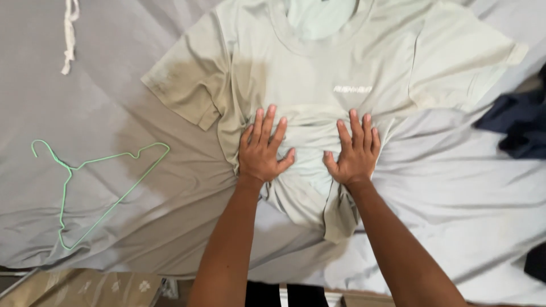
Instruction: Hanging a t-shirt on a plastic clothes hanger on top of a bed.
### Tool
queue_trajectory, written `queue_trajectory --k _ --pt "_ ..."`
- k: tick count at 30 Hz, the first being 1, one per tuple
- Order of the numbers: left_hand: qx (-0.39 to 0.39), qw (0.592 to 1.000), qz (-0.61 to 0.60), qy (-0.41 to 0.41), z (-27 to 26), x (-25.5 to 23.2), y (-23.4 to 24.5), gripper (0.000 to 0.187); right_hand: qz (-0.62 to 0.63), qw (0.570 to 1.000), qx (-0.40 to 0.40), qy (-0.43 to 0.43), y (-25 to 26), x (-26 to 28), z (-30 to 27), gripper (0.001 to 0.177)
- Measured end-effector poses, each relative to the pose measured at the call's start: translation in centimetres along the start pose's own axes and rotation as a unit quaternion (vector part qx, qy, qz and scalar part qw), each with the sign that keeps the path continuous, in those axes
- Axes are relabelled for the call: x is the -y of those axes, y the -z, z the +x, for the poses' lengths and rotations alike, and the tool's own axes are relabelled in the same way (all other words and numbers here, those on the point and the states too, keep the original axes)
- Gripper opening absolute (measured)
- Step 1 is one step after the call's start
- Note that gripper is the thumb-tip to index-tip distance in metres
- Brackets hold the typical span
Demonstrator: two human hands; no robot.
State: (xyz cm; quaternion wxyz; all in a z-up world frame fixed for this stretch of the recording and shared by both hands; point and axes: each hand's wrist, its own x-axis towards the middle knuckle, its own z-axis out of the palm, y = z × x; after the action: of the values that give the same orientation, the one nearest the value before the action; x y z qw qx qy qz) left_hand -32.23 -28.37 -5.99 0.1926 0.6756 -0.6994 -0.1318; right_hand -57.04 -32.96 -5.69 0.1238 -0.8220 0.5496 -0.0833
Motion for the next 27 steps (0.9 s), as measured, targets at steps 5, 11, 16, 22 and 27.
queue_trajectory --k 5,11,16,22,27 --pt "-0.011 1.000 0.006 0.003 0.3 0.4 -0.6 0.073 0.002 1.000 -0.020 0.019 -0.2 -0.1 0.7 0.065" --pt "-0.003 1.000 0.001 0.009 0.1 0.2 -0.9 0.075 -0.001 1.000 -0.014 0.017 -0.1 -0.2 0.6 0.064" --pt "-0.001 1.000 0.004 0.013 -0.2 0.3 -1.0 0.075 0.000 1.000 -0.019 0.019 -0.2 -0.1 0.5 0.064" --pt "0.003 1.000 0.006 0.008 -0.3 0.3 -0.6 0.076 0.000 1.000 -0.026 0.011 0.3 0.4 0.4 0.065" --pt "-0.012 1.000 -0.007 0.002 0.1 0.2 -0.4 0.076 0.000 0.999 -0.035 0.022 1.2 0.9 1.0 0.065"
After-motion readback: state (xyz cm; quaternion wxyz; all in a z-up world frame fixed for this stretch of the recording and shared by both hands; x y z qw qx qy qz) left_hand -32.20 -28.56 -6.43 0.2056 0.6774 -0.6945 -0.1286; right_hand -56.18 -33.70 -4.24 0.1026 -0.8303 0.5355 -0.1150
